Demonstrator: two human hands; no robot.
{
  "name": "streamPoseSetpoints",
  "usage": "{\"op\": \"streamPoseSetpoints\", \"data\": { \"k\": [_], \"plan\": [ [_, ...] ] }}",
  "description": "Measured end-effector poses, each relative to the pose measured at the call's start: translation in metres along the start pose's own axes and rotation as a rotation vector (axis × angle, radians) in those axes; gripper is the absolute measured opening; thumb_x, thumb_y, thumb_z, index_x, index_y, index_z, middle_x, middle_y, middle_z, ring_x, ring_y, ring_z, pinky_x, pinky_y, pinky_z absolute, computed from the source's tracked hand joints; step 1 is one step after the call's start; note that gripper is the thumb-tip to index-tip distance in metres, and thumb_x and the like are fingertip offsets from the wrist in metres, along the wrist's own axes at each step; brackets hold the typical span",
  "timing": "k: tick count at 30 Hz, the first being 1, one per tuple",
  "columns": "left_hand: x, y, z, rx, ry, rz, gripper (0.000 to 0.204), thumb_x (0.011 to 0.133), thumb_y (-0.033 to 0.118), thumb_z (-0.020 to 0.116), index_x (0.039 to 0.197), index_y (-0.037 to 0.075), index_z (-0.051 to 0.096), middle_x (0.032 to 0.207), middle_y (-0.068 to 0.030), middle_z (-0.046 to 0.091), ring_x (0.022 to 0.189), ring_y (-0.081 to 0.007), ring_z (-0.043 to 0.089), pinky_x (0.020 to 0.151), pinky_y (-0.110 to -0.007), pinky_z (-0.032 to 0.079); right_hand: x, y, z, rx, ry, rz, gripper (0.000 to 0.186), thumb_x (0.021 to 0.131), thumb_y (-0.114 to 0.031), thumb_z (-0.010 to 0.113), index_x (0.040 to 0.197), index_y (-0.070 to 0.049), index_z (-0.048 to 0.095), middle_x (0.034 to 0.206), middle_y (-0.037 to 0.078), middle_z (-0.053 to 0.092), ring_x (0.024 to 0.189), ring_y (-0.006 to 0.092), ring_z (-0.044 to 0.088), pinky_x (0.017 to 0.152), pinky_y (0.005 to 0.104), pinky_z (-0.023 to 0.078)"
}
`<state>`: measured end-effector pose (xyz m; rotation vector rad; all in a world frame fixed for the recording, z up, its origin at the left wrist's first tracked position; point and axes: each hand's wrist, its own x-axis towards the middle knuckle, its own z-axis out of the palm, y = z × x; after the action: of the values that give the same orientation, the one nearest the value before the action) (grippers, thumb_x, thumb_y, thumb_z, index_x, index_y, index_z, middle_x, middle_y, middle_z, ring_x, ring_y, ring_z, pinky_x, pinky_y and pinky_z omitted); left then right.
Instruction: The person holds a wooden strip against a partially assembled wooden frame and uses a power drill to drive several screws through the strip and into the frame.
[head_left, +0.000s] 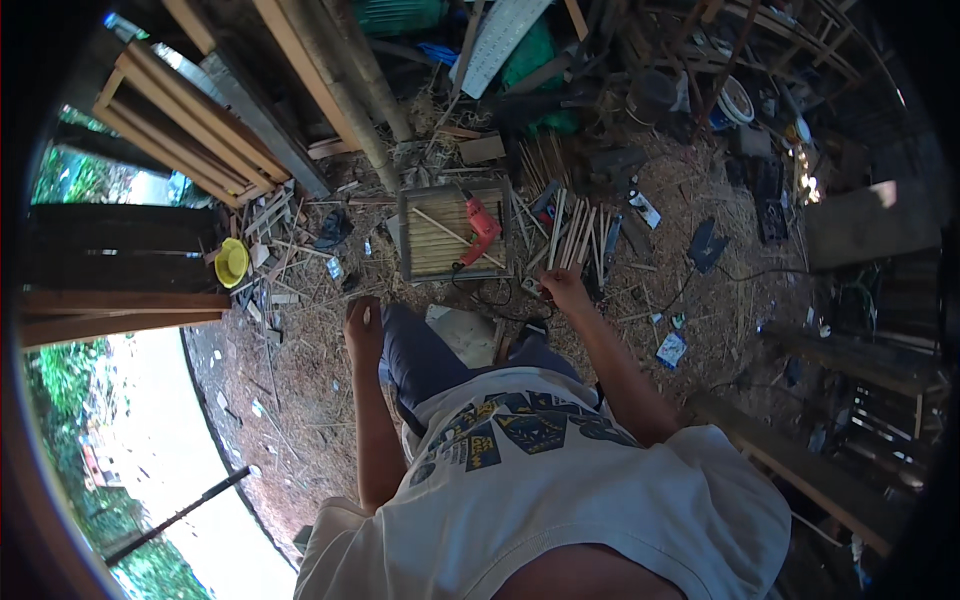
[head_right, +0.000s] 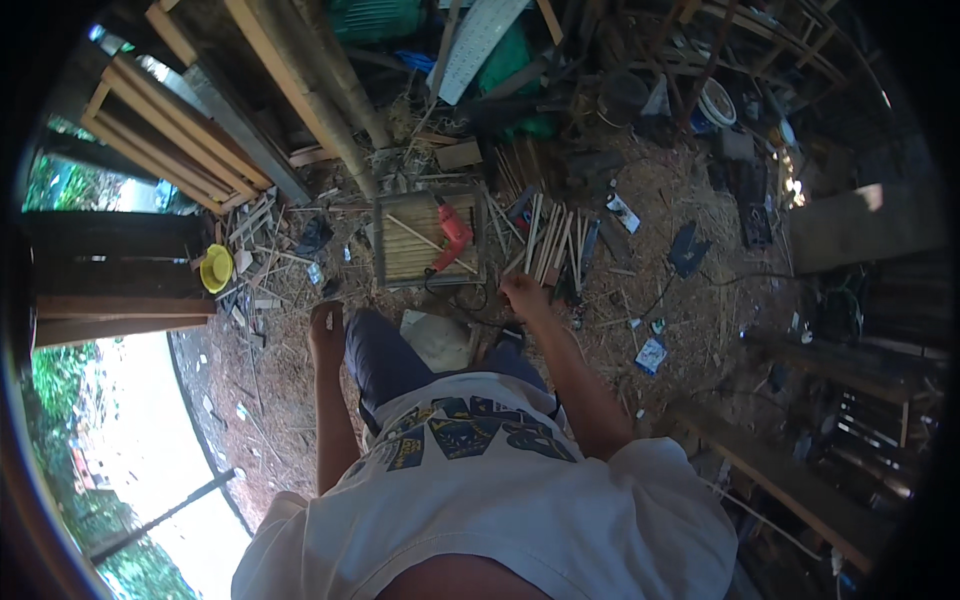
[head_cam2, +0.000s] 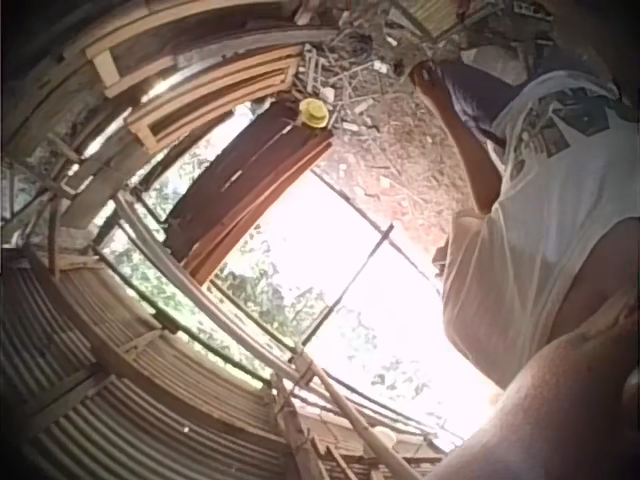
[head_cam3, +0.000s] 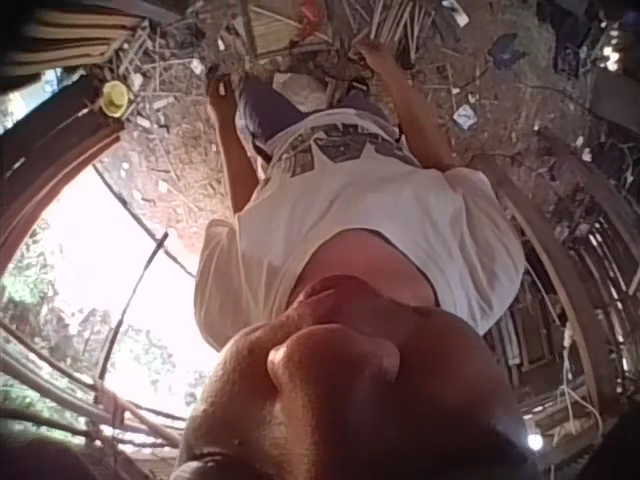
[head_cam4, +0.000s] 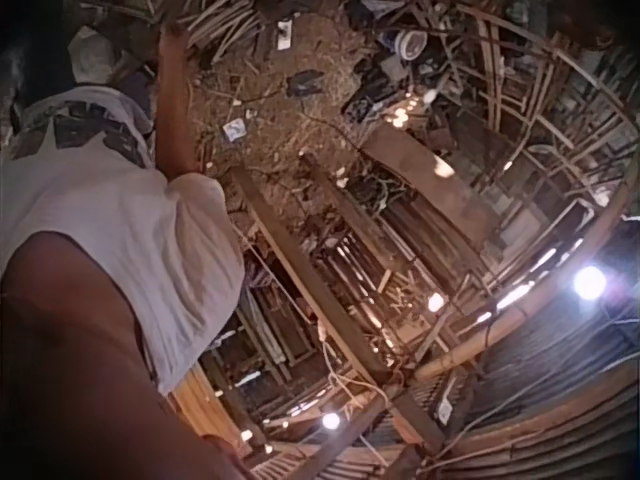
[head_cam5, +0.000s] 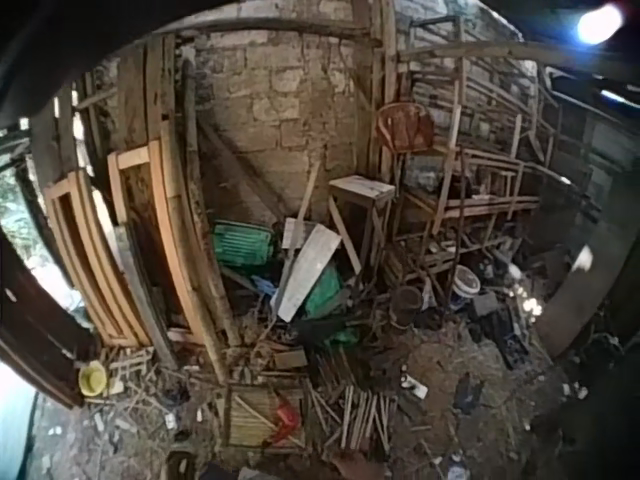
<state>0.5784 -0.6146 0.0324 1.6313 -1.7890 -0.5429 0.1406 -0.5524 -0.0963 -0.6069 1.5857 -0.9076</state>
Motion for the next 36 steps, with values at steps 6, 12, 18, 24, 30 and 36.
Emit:
{"op": "streamPoseSetpoints", "data": {
  "k": [6,12,18,24,30,36],
  "plan": [
    [0.101,-0.034,0.07,-0.049,-0.199,0.284,0.009,0.102,0.005,0.067,0.108,0.002,0.074,0.106,-0.0162,0.074,0.1,-0.0367,0.072,0.088,-0.046,0.056,0.032,0.008,0.047,0.047,0.138,0.05,0.022,0.103,-0.025,0.072,0.103,-0.003,0.074,0.085,0.005,0.074,0.076,0.0149,0.069,0.066,0.0349,0.053],
    [0.178,-0.112,0.138,-0.173,-0.612,0.327,0.009,0.101,0.006,0.066,0.105,0.002,0.074,0.106,-0.0168,0.073,0.099,-0.0392,0.071,0.09,-0.048,0.055,0.129,0.079,0.14,0.206,0.22,0.2,0.027,0.1,-0.027,0.076,0.114,-0.003,0.074,0.089,0.005,0.07,0.072,0.0114,0.059,0.066,0.0346,0.05],
    [0.237,-0.201,0.236,-0.215,-0.712,0.426,0.011,0.103,0.008,0.063,0.104,0.002,0.073,0.111,-0.0152,0.072,0.101,-0.0394,0.069,0.091,-0.049,0.054,0.267,0.2,0.204,-0.185,0.571,0.203,0.069,0.084,-0.043,0.091,0.13,0.004,0.069,0.108,0.019,0.078,0.104,0.0326,0.077,0.089,0.0437,0.06],
    [0.232,-0.31,0.341,0.01,-0.552,0.655,0.02,0.101,0.006,0.064,0.119,0.007,0.07,0.126,-0.0104,0.068,0.118,-0.0363,0.062,0.106,-0.05,0.047,0.324,0.203,0.25,-0.263,0.577,-0.006,0.066,0.072,-0.042,0.098,0.114,-0.002,0.066,0.102,0.019,0.077,0.096,0.0368,0.076,0.082,0.0468,0.059],
    [0.225,-0.315,0.393,-0.047,-0.364,0.786,0.023,0.101,0.007,0.062,0.122,0.006,0.071,0.132,-0.0132,0.068,0.119,-0.0373,0.063,0.108,-0.051,0.045,0.328,0.203,0.23,-0.012,0.37,-0.183,0.064,0.075,-0.022,0.099,0.126,-0.003,0.065,0.106,0.008,0.076,0.1,0.0228,0.075,0.085,0.0389,0.059],
    [0.218,-0.33,0.381,-0.091,-0.068,0.763,0.02,0.108,0.014,0.057,0.116,0.004,0.073,0.123,-0.0126,0.071,0.114,-0.0351,0.064,0.104,-0.047,0.045,0.326,0.208,0.243,0.655,0.163,-0.109,0.049,0.095,0.004,0.075,0.141,-0.006,0.06,0.115,0.005,0.075,0.087,0.0134,0.069,0.073,0.027,0.059]
  ]
}}
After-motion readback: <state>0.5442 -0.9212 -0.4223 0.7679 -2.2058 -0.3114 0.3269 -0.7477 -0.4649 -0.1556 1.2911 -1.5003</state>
